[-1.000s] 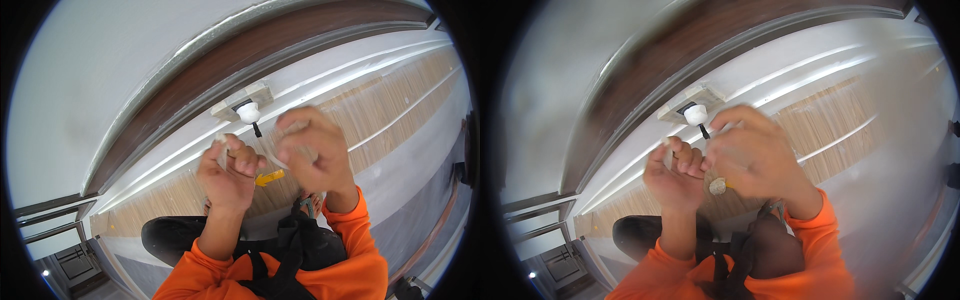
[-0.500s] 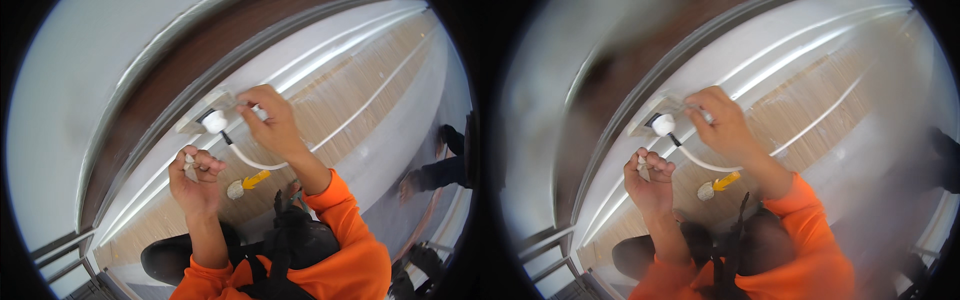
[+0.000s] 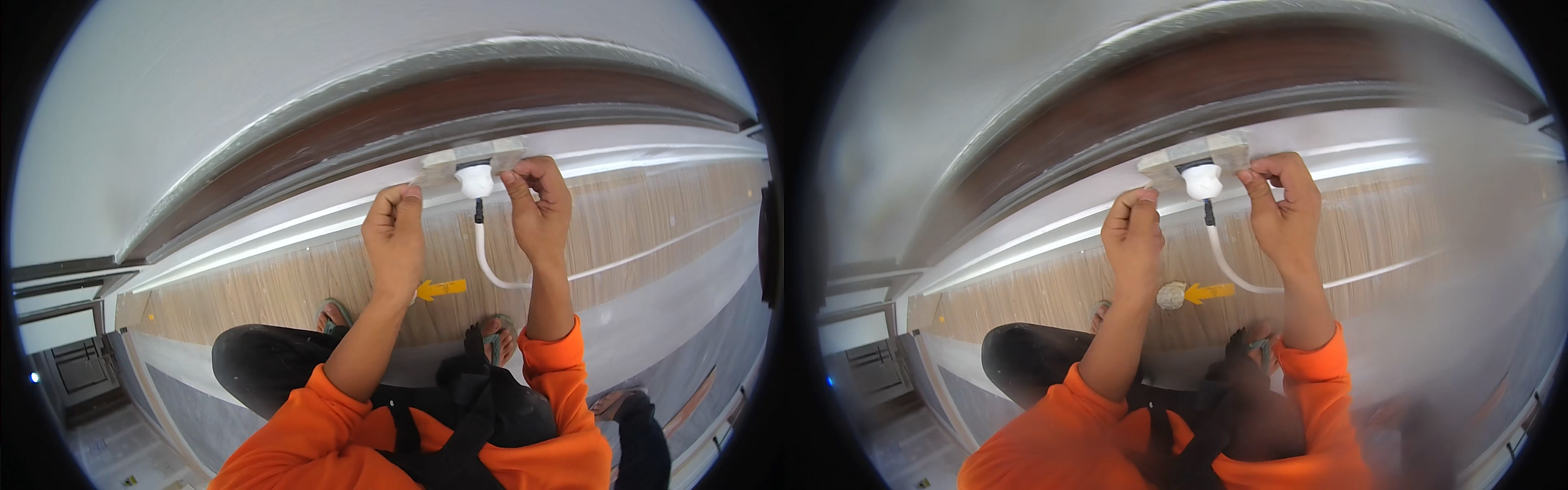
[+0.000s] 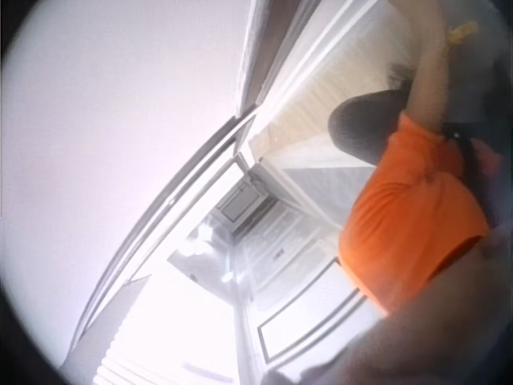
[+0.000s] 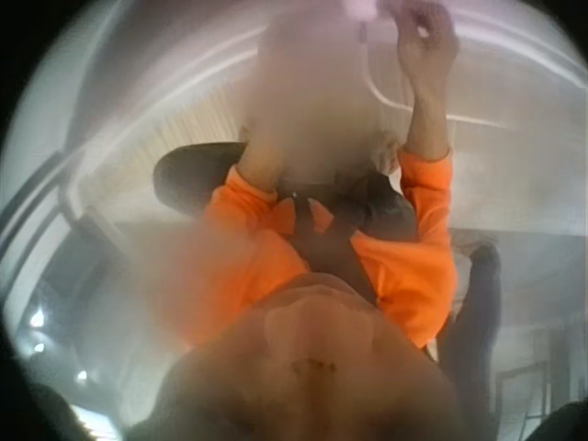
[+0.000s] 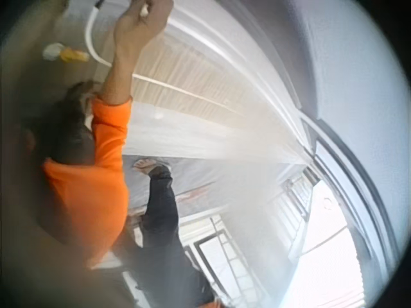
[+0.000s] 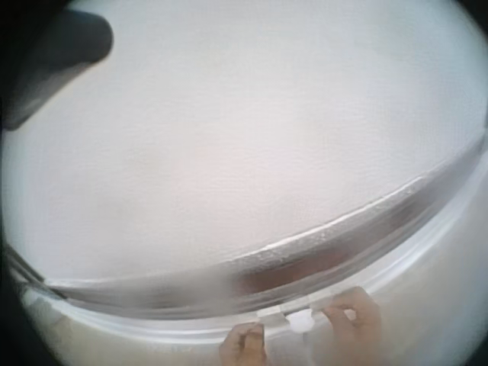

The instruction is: The person installs a white cable along a wall baseboard in a hallway. They use a yellow utility knife to cut the cable and a white cloth to wipe the surface. The person also secures the cable using white tape and clips.

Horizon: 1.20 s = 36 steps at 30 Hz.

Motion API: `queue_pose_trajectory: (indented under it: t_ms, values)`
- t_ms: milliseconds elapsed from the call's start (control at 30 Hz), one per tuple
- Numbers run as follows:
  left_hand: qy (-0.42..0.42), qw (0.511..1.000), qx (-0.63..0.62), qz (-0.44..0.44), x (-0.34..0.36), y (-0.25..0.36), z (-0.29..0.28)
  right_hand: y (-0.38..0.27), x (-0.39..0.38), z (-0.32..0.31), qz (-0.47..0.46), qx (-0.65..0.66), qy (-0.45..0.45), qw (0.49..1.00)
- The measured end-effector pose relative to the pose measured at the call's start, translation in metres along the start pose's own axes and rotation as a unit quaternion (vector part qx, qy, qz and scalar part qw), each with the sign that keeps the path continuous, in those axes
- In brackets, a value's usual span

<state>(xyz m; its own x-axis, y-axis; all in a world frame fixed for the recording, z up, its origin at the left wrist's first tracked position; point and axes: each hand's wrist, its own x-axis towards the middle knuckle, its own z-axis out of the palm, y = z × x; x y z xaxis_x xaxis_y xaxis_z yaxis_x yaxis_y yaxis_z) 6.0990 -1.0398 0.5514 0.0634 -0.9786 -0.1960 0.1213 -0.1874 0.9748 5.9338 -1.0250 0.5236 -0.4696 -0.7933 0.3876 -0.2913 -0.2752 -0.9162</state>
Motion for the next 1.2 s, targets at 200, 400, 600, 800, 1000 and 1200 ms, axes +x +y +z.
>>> queue_pose_trajectory:
  t_ms: [200, 400, 600, 800, 1000, 1200]
  values:
    - [0.072, 0.976, 0.128, 0.162, 0.061, 0.001, 0.001, 0.015, 0.043, 0.046, -0.028, -0.023, 0.003, 0.999]
    - [0.05, 0.973, 0.1, 0.201, 0.108, 0.01, -0.003, 0.011, 0.059, 0.079, -0.054, -0.069, -0.006, 0.996]
    - [-0.026, 0.964, 0.087, 0.248, 0.144, 0.006, -0.02, 0.019, 0.074, 0.093, 0.043, 0.03, -0.213, 0.976]
    - [-0.132, 0.934, 0.093, 0.317, 0.156, -0.009, -0.039, 0.043, 0.081, 0.104, 0.157, 0.129, -0.413, 0.888]
    - [-0.146, 0.98, 0.028, 0.132, 0.174, -0.025, -0.029, 0.064, 0.097, 0.13, 0.253, 0.155, -0.481, 0.825]
    - [-0.09, 0.983, -0.103, -0.121, 0.191, -0.021, -0.024, 0.075, 0.112, 0.144, 0.177, 0.104, -0.53, 0.823]
